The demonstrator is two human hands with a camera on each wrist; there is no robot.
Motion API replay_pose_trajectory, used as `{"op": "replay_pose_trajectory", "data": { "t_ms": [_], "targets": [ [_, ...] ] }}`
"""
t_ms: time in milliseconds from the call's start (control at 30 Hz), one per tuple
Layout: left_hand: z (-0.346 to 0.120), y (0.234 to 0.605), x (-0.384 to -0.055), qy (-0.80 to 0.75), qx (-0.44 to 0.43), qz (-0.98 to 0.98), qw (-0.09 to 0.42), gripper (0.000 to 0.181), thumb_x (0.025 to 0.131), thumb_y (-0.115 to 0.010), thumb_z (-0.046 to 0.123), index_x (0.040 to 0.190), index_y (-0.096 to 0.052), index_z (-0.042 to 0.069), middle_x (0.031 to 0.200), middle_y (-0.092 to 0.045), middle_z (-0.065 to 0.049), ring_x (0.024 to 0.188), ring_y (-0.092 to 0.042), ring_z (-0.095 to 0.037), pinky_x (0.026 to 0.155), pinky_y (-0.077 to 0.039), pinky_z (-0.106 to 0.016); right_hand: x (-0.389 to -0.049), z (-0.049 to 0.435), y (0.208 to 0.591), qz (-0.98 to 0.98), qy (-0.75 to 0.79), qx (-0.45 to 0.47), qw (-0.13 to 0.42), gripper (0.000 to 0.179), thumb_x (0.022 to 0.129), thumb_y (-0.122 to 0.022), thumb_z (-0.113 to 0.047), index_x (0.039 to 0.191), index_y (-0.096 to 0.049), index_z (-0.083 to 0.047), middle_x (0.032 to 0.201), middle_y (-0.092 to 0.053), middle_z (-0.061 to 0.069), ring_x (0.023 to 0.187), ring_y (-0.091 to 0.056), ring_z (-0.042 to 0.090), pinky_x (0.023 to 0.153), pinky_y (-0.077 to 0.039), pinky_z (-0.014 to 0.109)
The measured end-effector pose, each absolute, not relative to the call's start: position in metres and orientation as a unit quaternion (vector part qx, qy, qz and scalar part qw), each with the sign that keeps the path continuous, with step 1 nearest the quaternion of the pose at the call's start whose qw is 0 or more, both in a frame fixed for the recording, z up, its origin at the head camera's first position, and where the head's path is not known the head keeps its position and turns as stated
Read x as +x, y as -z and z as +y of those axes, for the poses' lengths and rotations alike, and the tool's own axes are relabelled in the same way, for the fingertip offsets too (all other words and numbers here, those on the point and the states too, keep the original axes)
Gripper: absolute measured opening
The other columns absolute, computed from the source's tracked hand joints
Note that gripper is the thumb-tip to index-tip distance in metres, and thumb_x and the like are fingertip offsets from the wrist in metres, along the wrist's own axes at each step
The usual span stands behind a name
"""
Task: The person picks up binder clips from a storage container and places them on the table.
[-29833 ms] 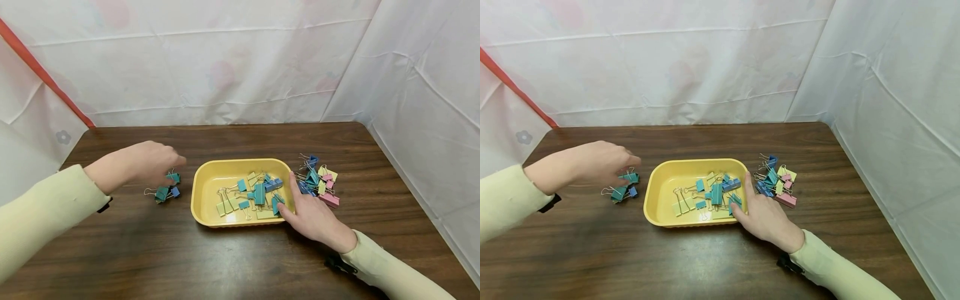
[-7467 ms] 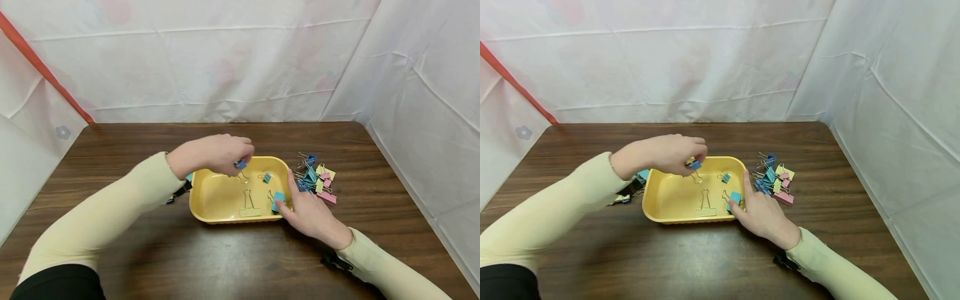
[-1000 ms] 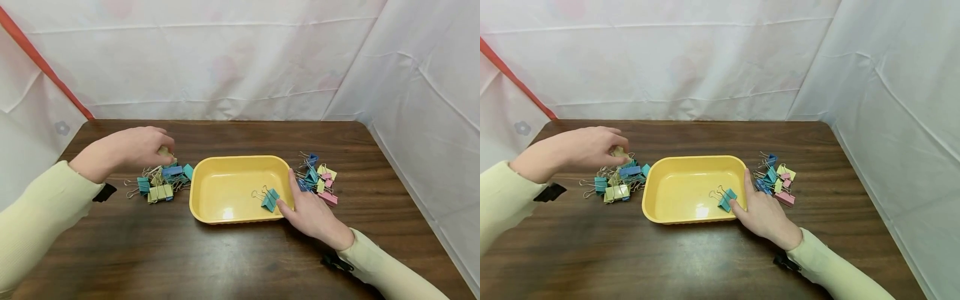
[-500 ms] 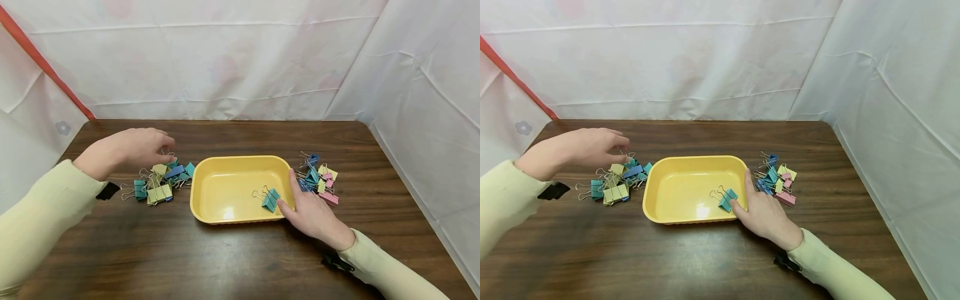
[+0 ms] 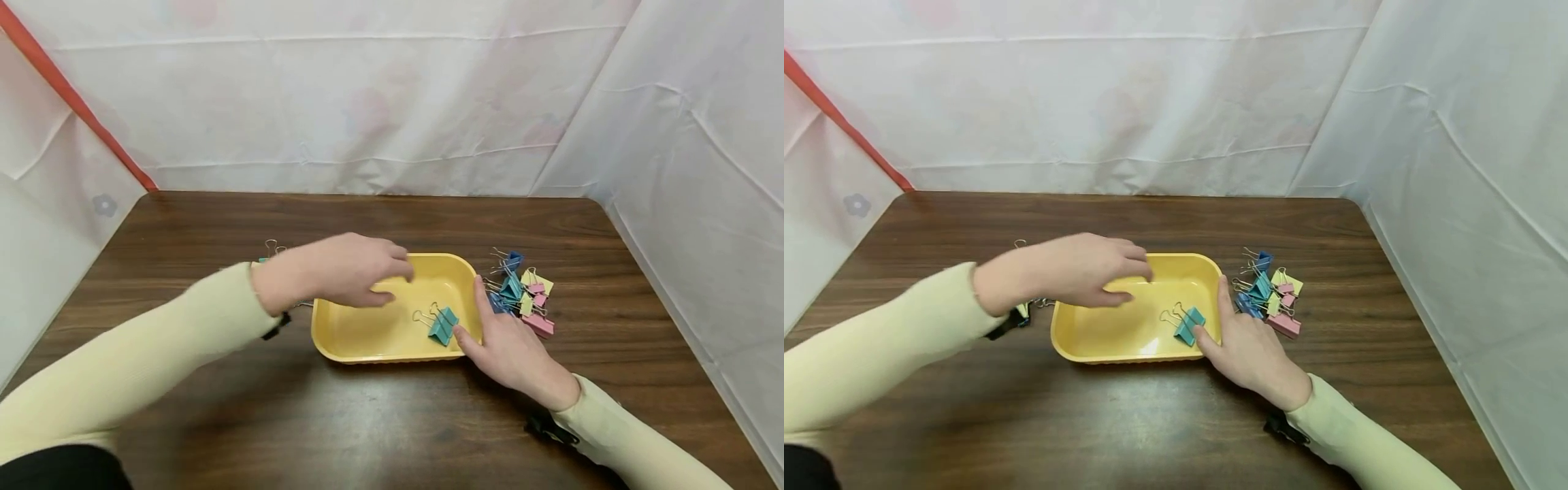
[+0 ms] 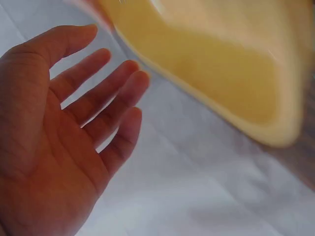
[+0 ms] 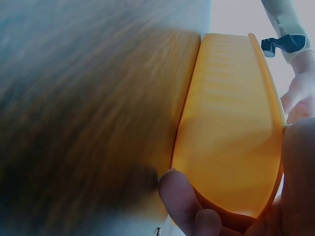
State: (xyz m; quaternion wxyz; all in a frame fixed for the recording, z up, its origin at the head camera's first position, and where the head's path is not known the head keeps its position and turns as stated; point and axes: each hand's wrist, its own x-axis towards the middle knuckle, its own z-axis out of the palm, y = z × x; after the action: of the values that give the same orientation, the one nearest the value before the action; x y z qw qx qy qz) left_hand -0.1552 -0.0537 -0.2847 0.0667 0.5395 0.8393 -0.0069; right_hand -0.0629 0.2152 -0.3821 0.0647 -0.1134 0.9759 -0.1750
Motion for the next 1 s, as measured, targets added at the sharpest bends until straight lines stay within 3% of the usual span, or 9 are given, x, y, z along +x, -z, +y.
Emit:
{"op": "replay_pose_trajectory", "data": {
  "t_ms": [200,467,700,867,1000],
  "targets": [
    [0.003,0.305,-0.146,0.057,0.61,0.787,0.066,0.039,0.084,-0.074,0.031,0.121,-0.066,0.02,0.115,-0.058,0.003,0.102,-0.052,-0.015,0.075,-0.051,-0.032,-0.064,0.215,0.381,0.973,0.187,-0.114,0.069,0.091,0.098,-0.05,-0.052,0.16,-0.003,-0.005,0.055,-0.044,0.001,0.046,-0.042,0.015,0.042,-0.032,0.032],
    [0.04,0.334,-0.146,0.133,0.593,0.784,0.127,0.04,0.083,-0.075,0.029,0.121,-0.066,0.022,0.11,-0.06,0.003,0.096,-0.055,-0.016,0.076,-0.053,-0.035,-0.065,0.216,0.383,0.973,0.189,-0.121,0.057,0.09,0.098,-0.049,-0.054,0.159,-0.005,-0.003,0.053,-0.042,0.0,0.044,-0.04,0.014,0.04,-0.03,0.032],
    [0.047,0.341,-0.15,0.14,0.586,0.786,0.137,0.04,0.084,-0.073,0.028,0.122,-0.065,0.02,0.112,-0.06,0.002,0.092,-0.057,-0.015,0.081,-0.052,-0.035,-0.066,0.217,0.383,0.973,0.188,-0.126,0.053,0.09,0.098,-0.051,-0.051,0.159,-0.006,-0.002,0.053,-0.042,0.0,0.044,-0.041,0.014,0.04,-0.031,0.032],
    [0.037,0.327,-0.155,0.125,0.573,0.798,0.143,0.038,0.084,-0.072,0.027,0.121,-0.063,0.018,0.107,-0.057,0.002,0.081,-0.055,-0.014,0.073,-0.051,-0.033,-0.066,0.215,0.383,0.973,0.187,-0.118,0.064,0.09,0.099,-0.05,-0.052,0.16,-0.004,-0.004,0.055,-0.044,0.001,0.047,-0.044,0.014,0.042,-0.034,0.032],
    [0.01,0.304,-0.159,0.095,0.562,0.814,0.11,0.029,0.085,-0.071,0.029,0.111,-0.063,0.019,0.101,-0.054,0.004,0.077,-0.054,-0.012,0.067,-0.049,-0.032,-0.065,0.215,0.382,0.974,0.185,-0.111,0.068,0.09,0.099,-0.051,-0.05,0.16,-0.003,-0.004,0.055,-0.045,0.002,0.047,-0.045,0.015,0.042,-0.035,0.033]
  ]
}}
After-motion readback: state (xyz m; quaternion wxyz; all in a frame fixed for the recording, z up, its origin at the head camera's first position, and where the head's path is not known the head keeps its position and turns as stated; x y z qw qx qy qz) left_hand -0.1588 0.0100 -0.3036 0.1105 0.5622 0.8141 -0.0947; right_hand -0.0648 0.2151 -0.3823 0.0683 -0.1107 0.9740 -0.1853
